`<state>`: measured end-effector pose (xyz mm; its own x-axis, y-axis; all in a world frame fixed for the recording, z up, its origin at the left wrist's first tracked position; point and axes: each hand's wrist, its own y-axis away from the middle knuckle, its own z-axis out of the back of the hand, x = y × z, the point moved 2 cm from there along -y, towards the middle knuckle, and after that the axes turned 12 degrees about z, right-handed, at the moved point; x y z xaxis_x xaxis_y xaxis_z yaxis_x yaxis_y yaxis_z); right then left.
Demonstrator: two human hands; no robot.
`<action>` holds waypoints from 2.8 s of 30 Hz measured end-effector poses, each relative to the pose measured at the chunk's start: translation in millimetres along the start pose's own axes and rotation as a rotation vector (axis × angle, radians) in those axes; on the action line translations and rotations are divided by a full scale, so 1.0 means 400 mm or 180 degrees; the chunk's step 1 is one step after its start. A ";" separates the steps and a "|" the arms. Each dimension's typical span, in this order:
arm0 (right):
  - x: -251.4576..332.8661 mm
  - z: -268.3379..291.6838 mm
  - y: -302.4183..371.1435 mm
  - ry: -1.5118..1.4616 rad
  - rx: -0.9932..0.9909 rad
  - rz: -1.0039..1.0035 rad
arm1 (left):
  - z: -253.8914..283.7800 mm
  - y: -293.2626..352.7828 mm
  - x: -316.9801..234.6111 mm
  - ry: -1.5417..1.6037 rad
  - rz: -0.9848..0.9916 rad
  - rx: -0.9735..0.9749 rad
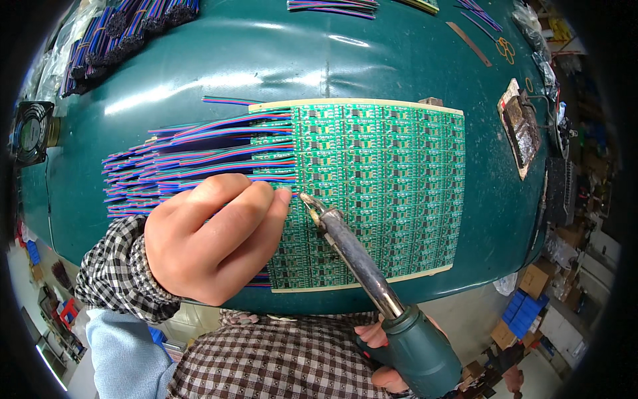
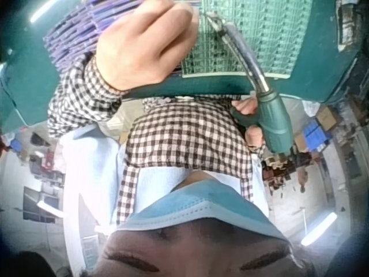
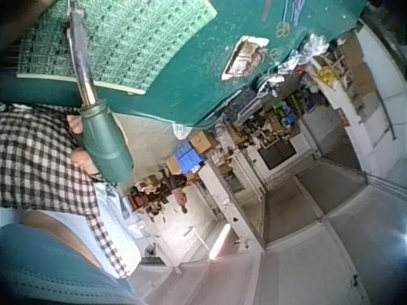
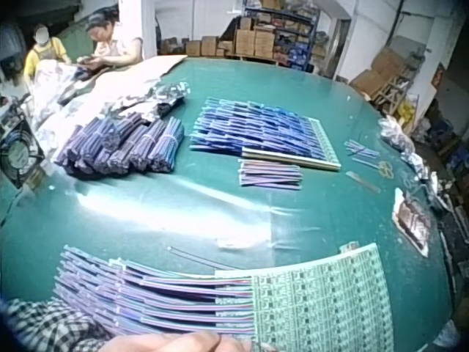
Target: The person positions ribbon cables onto circuit boards and solders the wire ends in place using a soldering iron, picking up additional cables from the table to attach to the board.
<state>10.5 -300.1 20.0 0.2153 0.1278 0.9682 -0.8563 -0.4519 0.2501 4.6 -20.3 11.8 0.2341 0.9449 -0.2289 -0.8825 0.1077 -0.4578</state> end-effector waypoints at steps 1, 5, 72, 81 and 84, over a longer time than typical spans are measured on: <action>0.001 0.000 -0.003 0.0019 0.0074 -0.0009 | 0.000 0.000 0.001 -0.0005 -0.0004 -0.0004; -0.035 0.033 0.033 -0.0173 -0.0092 0.0262 | 0.006 0.002 0.006 -0.0003 0.0002 0.0001; -0.043 0.050 0.042 -0.0322 -0.0048 0.0597 | 0.001 -0.006 0.017 0.0451 0.0137 0.0106; -0.033 0.019 0.028 -0.0307 -0.0150 0.0841 | 0.006 0.002 0.014 0.0353 0.0140 0.0165; -0.027 0.010 0.012 -0.0304 -0.0092 0.1017 | 0.007 -0.001 0.018 0.0280 -0.0010 0.0155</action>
<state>6.1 -307.3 10.9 -0.0243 -0.1004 0.9947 -0.9002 -0.4305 -0.0655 5.5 -12.8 12.6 0.2700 0.9139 -0.3030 -0.9000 0.1277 -0.4168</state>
